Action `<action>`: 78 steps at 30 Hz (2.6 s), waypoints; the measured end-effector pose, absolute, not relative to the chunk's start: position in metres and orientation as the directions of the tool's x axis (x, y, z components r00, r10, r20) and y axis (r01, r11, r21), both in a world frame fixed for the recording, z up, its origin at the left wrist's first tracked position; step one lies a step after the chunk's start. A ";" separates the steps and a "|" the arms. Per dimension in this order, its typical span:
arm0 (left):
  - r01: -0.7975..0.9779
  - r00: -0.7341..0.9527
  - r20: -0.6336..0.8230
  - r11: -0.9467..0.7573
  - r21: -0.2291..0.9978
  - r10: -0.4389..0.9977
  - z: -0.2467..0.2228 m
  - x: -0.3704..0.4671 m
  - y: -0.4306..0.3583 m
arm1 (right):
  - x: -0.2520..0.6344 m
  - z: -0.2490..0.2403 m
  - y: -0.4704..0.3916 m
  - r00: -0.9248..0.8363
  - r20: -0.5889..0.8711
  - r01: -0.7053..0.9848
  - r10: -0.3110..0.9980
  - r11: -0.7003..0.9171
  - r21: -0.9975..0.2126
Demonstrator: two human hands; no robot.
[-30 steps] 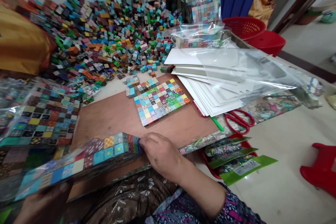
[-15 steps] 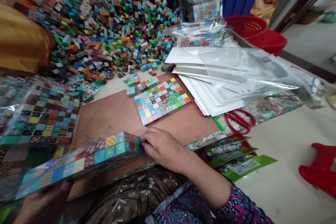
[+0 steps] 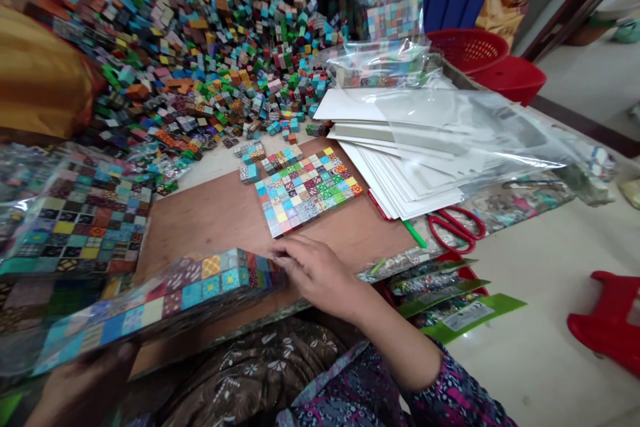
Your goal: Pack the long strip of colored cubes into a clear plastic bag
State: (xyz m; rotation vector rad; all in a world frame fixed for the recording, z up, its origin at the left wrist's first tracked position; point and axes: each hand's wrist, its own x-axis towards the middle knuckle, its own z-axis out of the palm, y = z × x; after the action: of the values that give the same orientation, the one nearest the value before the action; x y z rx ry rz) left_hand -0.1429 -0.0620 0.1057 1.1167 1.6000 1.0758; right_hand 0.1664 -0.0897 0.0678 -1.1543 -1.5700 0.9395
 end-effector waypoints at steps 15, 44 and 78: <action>0.164 -0.210 -0.251 0.287 0.944 0.945 0.108 -0.140 -0.063 | 0.160 0.055 -0.078 -0.266 0.198 0.122 0.943 0.237 -0.964; 0.474 0.113 -0.150 0.080 0.877 0.982 0.084 -0.179 -0.053 | 0.138 0.055 -0.088 -0.171 0.218 0.232 0.961 0.254 -0.939; 0.231 0.004 0.005 -0.006 0.973 1.000 0.086 -0.167 -0.046 | 0.105 0.070 -0.075 -0.103 0.026 -0.176 0.994 0.008 -0.984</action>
State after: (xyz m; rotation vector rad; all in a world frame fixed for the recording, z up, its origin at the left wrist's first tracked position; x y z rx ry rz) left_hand -0.1674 -0.0457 0.0858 1.3848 1.3740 1.0912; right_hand 0.1049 -0.0750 0.0700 -1.0142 -1.1607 1.3510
